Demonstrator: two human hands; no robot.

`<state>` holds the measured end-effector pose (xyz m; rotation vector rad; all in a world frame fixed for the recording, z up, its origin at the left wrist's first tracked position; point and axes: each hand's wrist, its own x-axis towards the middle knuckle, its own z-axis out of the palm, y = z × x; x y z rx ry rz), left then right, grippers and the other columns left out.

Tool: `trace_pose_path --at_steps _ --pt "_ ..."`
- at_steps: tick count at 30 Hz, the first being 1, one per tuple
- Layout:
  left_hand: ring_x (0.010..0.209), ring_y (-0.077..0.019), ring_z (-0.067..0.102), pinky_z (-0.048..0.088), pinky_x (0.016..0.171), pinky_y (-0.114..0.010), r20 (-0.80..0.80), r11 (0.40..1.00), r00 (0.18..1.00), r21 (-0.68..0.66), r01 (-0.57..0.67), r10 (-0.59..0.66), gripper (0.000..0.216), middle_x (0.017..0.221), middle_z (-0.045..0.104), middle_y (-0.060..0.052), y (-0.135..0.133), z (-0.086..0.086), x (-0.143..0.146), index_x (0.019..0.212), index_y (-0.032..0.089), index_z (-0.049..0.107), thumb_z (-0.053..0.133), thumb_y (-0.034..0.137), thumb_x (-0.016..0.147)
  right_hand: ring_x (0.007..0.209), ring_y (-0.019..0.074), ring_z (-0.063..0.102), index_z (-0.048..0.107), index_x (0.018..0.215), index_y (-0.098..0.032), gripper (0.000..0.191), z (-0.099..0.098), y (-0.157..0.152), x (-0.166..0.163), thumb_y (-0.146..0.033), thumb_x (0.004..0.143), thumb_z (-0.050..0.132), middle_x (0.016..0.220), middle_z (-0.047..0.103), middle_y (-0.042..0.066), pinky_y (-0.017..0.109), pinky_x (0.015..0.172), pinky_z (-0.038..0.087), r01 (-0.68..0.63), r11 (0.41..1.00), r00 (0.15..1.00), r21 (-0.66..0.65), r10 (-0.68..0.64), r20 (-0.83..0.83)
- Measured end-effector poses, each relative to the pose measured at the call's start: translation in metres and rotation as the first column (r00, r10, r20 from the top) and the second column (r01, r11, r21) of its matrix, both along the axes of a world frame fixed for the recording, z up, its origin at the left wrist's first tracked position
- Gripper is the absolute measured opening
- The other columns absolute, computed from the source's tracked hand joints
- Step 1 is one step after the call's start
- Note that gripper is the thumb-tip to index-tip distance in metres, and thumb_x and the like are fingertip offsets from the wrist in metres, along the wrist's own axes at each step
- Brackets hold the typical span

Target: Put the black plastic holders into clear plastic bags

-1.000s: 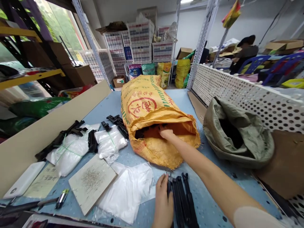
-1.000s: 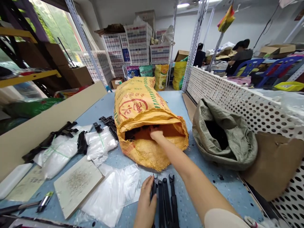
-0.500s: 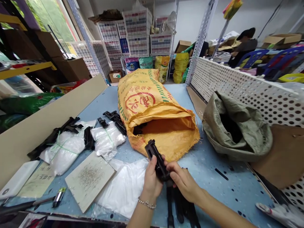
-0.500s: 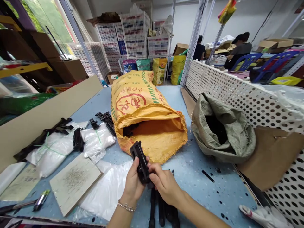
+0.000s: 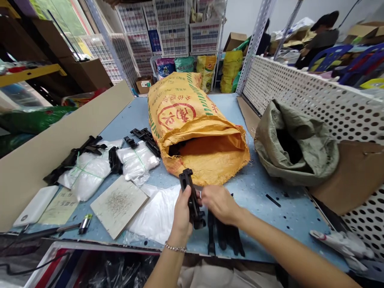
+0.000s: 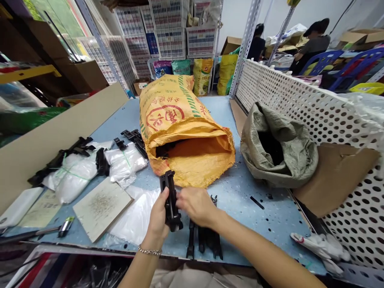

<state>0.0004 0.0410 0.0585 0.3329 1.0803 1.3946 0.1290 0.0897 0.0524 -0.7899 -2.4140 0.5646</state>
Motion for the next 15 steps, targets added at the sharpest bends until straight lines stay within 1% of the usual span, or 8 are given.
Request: trace_pose_path --at_steps 2,3,5,7,8,10,12,15 --pt "0.058 -0.0115 0.057 0.046 0.056 -0.022 -0.016 1.0 1.0 -0.015 0.011 -0.011 0.048 0.071 0.06 -0.003 0.002 -0.001 -0.005 0.08 0.013 0.058 0.065 0.059 0.073 0.07 0.0188 0.054 0.055 0.077 -0.018 0.051 -0.011 -0.021 0.001 -0.05 0.099 0.022 0.075 0.062 0.007 0.031 0.065 0.037 -0.053 0.982 0.999 0.179 0.052 0.011" --pt "0.058 -0.0119 0.058 0.046 0.056 -0.023 -0.048 1.0 0.999 -0.008 0.015 -0.016 0.049 0.072 0.061 -0.003 0.003 -0.002 -0.007 0.084 0.012 0.059 0.064 0.059 0.073 0.068 0.019 0.054 0.055 0.076 -0.018 0.05 -0.017 -0.028 0.001 -0.05 0.098 0.023 0.074 0.062 0.008 0.032 0.064 0.036 -0.05 0.973 0.999 0.227 0.047 0.02" --pt "0.059 -0.0125 0.06 0.048 0.057 -0.024 -0.156 0.999 0.987 0.018 -0.03 0.033 0.053 0.079 0.062 -0.002 0.004 -0.006 -0.011 0.105 0.016 0.057 0.068 0.056 0.072 0.063 0.0173 0.052 0.054 0.073 -0.018 0.049 -0.023 -0.033 0.0 -0.047 0.099 0.024 0.068 0.06 0.006 0.03 0.061 0.035 -0.063 0.981 0.997 0.186 0.052 0.061" --pt "0.068 -0.0153 0.065 0.051 0.064 -0.027 -0.273 0.993 0.955 0.036 -0.109 0.115 0.066 0.091 0.063 -0.002 0.002 -0.016 -0.017 0.126 0.024 0.044 0.071 0.048 0.072 0.06 0.0148 0.052 0.053 0.072 -0.019 0.05 -0.021 -0.021 -0.001 -0.047 0.1 0.022 0.066 0.059 0.003 0.027 0.059 0.035 -0.101 0.995 0.989 0.019 0.098 0.107" --pt "0.077 -0.0178 0.067 0.053 0.072 -0.03 -0.312 0.992 0.942 0.031 -0.122 0.125 0.069 0.098 0.063 -0.003 -0.001 -0.023 -0.019 0.131 0.026 0.041 0.072 0.045 0.072 0.06 0.0139 0.052 0.053 0.073 -0.02 0.05 -0.017 -0.009 -0.004 -0.046 0.1 0.02 0.067 0.059 0.002 0.026 0.06 0.036 -0.094 0.993 0.987 -0.073 0.103 0.12" --pt "0.101 -0.0237 0.064 0.049 0.09 -0.037 -0.373 0.997 0.925 -0.006 -0.078 0.07 0.063 0.111 0.063 -0.008 -0.01 -0.039 -0.02 0.13 0.023 0.046 0.07 0.04 0.074 0.065 0.0133 0.056 0.054 0.077 -0.021 0.05 -0.005 0.027 -0.013 -0.044 0.101 0.016 0.072 0.062 0.001 0.024 0.063 0.038 0.04 0.978 0.986 -0.203 -0.005 0.166" --pt "0.123 -0.028 0.052 0.036 0.107 -0.041 -0.447 0.999 0.894 -0.031 0.009 -0.022 0.053 0.127 0.059 -0.012 -0.022 -0.056 -0.014 0.124 0.02 0.054 0.068 0.036 0.075 0.077 0.0153 0.06 0.055 0.088 -0.021 0.045 0.006 0.07 -0.033 -0.042 0.101 0.018 0.083 0.065 0.003 0.025 0.07 0.04 0.291 0.93 0.934 -0.226 -0.224 0.28" --pt "0.139 -0.0282 0.032 0.017 0.117 -0.042 -0.617 0.996 0.783 -0.007 0.094 -0.078 0.05 0.145 0.044 -0.012 -0.034 -0.072 0.002 0.126 0.02 0.056 0.064 0.033 0.078 0.092 0.0225 0.062 0.055 0.105 -0.019 0.037 0.012 0.126 -0.081 -0.042 0.099 0.026 0.102 0.067 0.01 0.03 0.076 0.041 0.397 0.893 0.883 -0.21 -0.309 0.353"
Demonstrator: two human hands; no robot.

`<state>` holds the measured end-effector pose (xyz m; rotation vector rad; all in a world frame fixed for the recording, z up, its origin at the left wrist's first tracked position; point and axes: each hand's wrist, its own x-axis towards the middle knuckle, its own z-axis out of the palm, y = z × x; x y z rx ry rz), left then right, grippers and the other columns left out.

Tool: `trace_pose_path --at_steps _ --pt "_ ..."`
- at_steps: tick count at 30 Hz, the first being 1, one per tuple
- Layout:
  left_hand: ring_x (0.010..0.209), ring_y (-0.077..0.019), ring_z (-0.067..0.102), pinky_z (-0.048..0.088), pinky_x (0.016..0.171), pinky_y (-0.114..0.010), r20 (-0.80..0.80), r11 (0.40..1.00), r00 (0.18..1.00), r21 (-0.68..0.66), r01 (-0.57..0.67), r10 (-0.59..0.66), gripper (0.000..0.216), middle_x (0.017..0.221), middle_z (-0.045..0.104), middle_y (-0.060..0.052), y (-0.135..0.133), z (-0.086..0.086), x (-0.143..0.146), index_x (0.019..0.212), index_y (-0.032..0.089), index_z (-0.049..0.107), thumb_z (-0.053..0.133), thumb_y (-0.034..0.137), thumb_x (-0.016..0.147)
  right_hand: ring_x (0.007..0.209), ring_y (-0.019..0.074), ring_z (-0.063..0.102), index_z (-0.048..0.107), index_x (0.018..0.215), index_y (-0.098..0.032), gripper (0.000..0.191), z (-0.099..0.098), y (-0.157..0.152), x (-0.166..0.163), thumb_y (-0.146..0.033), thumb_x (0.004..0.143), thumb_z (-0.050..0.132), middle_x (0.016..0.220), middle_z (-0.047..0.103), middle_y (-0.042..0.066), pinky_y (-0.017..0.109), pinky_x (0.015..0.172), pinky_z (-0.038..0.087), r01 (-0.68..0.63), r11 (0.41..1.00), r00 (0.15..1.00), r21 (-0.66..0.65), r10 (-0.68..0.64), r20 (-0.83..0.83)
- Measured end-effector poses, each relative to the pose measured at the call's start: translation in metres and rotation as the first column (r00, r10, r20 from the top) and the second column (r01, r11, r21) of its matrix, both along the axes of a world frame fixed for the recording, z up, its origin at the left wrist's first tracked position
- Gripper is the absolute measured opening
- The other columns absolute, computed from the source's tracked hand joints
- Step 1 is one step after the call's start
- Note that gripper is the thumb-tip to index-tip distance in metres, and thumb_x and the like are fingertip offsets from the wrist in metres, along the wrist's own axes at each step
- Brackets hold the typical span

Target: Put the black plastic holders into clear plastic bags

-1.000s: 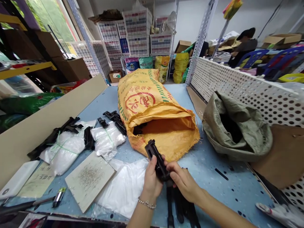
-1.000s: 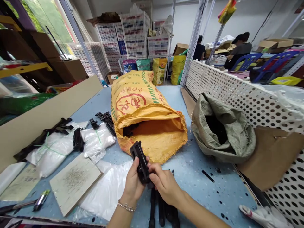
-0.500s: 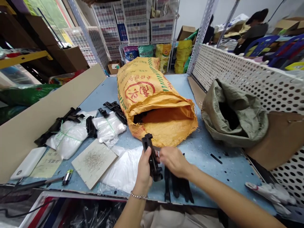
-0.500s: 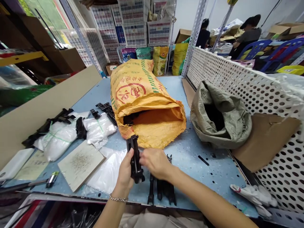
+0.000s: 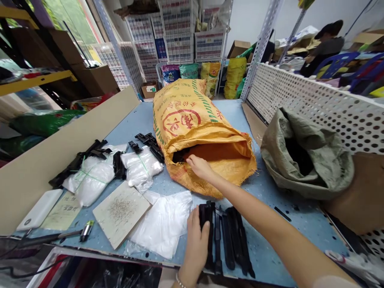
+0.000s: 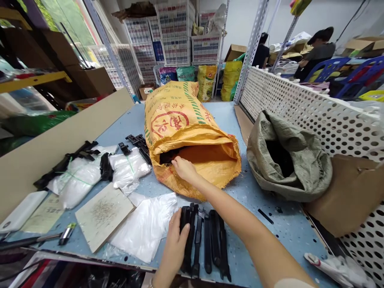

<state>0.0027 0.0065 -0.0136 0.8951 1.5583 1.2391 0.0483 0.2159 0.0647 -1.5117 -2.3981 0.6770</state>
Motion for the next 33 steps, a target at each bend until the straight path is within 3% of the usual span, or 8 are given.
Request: trace_pose_path --at_steps 5,10,14,20,24,28,30,33 --pt "0.14 -0.0276 0.028 0.016 0.118 -0.042 -0.157 0.997 0.985 0.027 0.07 -0.065 0.051 0.147 0.038 -0.014 0.0 0.0 0.005 0.13 0.018 0.054 0.058 0.026 0.08 0.095 0.0258 0.064 0.06 0.106 -0.017 0.031 -0.005 0.041 -0.057 -0.04 0.091 0.047 0.111 0.065 0.016 0.031 0.075 0.043 0.001 0.999 0.999 -0.035 0.001 0.048" --pt "0.126 -0.0284 0.047 0.034 0.109 -0.042 -0.001 0.995 1.0 0.093 0.023 -0.023 0.044 0.133 0.052 -0.015 0.006 0.012 -0.019 0.123 0.018 0.058 0.061 0.034 0.082 0.084 0.021 0.063 0.064 0.091 -0.014 0.027 -0.004 0.037 -0.008 -0.029 0.093 0.04 0.091 0.067 0.012 0.028 0.071 0.042 0.024 1.0 0.999 -0.01 -0.024 0.039" --pt "0.12 -0.0252 0.053 0.042 0.102 -0.036 0.331 0.991 0.943 0.106 -0.083 0.044 0.057 0.133 0.052 -0.012 0.03 0.036 -0.019 0.129 0.024 0.05 0.068 0.043 0.078 0.086 0.0199 0.059 0.06 0.094 -0.017 0.028 -0.003 -0.031 0.063 -0.031 0.096 0.035 0.09 0.063 0.008 0.029 0.073 0.042 0.046 0.996 0.999 0.076 -0.046 0.0" --pt "0.079 -0.0168 0.065 0.052 0.073 -0.027 0.542 0.99 0.84 0.132 -0.04 -0.039 0.059 0.089 0.065 -0.002 0.052 0.075 0.0 0.132 0.026 0.041 0.065 0.044 0.081 0.081 0.0196 0.056 0.058 0.098 -0.022 0.029 0.008 -0.128 0.108 -0.04 0.098 0.035 0.088 0.059 0.007 0.032 0.071 0.045 -0.245 0.922 0.897 0.301 0.333 -0.289" --pt "0.065 -0.0158 0.062 0.051 0.059 -0.026 0.53 0.988 0.833 0.084 0.132 -0.157 0.057 0.084 0.063 -0.003 0.03 0.08 0.006 0.131 0.023 0.043 0.062 0.044 0.081 0.082 0.0212 0.053 0.054 0.099 -0.017 0.035 0.003 -0.103 0.104 -0.044 0.098 0.033 0.089 0.058 0.01 0.033 0.071 0.043 -0.119 0.85 0.933 0.513 0.273 -0.236" --pt "0.062 -0.0129 0.061 0.052 0.056 -0.025 0.518 0.984 0.837 0.072 0.165 -0.178 0.055 0.096 0.06 -0.005 0.016 0.078 0.008 0.13 0.024 0.043 0.059 0.043 0.081 0.066 0.0189 0.048 0.053 0.08 -0.019 0.045 -0.019 -0.074 0.092 -0.049 0.098 0.025 0.068 0.052 0.005 0.031 0.063 0.037 -0.181 0.736 0.923 0.652 0.356 -0.146" --pt "0.06 -0.012 0.061 0.051 0.055 -0.024 0.501 0.988 0.852 0.05 0.146 -0.152 0.053 0.094 0.06 -0.004 0.015 0.077 0.005 0.127 0.024 0.045 0.061 0.042 0.08 0.065 0.0179 0.049 0.052 0.078 -0.019 0.049 -0.027 -0.07 0.084 -0.051 0.098 0.021 0.067 0.053 0.004 0.03 0.063 0.036 -0.213 0.749 0.912 0.627 0.383 -0.148" --pt "0.058 -0.0122 0.06 0.05 0.054 -0.024 0.495 0.996 0.865 0.01 0.083 -0.077 0.048 0.086 0.062 -0.002 0.019 0.075 -0.005 0.117 0.021 0.052 0.063 0.044 0.076 0.064 0.0166 0.051 0.053 0.084 -0.019 0.049 -0.026 -0.077 0.078 -0.052 0.098 0.02 0.07 0.056 0.003 0.028 0.06 0.035 -0.18 0.874 0.936 0.452 0.294 -0.195"
